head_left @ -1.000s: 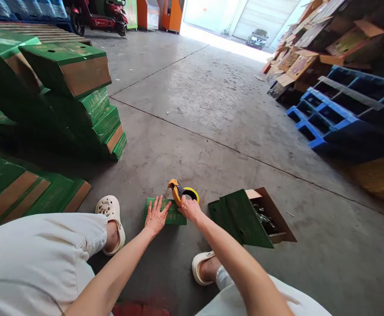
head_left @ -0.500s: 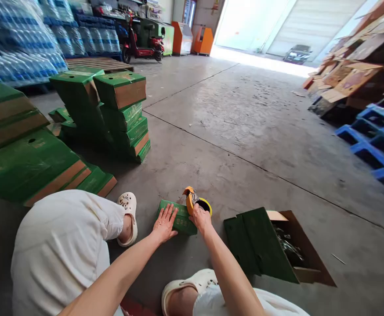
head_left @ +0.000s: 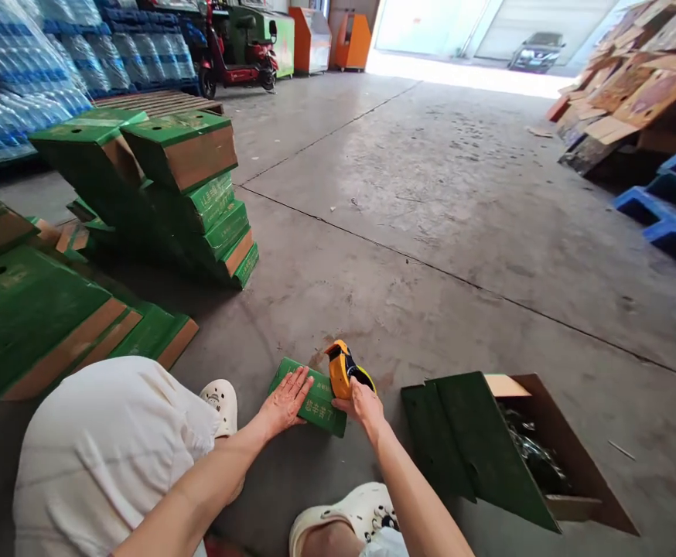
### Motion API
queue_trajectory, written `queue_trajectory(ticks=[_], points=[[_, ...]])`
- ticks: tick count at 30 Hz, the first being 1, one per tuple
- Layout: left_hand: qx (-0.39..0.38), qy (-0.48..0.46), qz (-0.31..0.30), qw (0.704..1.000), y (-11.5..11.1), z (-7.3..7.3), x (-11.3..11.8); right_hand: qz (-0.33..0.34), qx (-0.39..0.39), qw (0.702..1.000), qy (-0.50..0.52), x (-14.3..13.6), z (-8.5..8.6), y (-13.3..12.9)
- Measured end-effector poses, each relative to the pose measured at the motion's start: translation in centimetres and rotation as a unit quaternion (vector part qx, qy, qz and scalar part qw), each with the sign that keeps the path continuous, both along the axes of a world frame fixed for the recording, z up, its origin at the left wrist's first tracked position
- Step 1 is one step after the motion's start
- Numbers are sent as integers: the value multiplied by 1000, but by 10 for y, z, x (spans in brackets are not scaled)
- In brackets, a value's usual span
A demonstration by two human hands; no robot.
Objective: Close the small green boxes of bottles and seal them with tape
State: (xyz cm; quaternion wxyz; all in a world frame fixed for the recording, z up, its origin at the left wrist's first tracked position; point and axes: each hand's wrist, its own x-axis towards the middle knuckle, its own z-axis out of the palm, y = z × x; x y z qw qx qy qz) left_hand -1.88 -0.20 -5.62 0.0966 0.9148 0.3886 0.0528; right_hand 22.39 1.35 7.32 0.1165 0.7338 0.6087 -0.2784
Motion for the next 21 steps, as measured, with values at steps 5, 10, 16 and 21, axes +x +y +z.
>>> queue_trajectory(ticks=[5, 10, 16, 21], points=[[-32, -29, 15, 999, -3, -2, -8, -23, -2, 1000, -3, -14, 1, -20], [-120, -63, 54, 989, -9, 3, 3, 2, 19, 1000, -10, -6, 17, -3], [-265, -153, 34, 952, 6, 21, -7, -62, -39, 935, 348, -5, 57, 21], [-275, -205, 18, 939, 14, 19, -19, -144, -113, 833, 522, -31, 62, 20]])
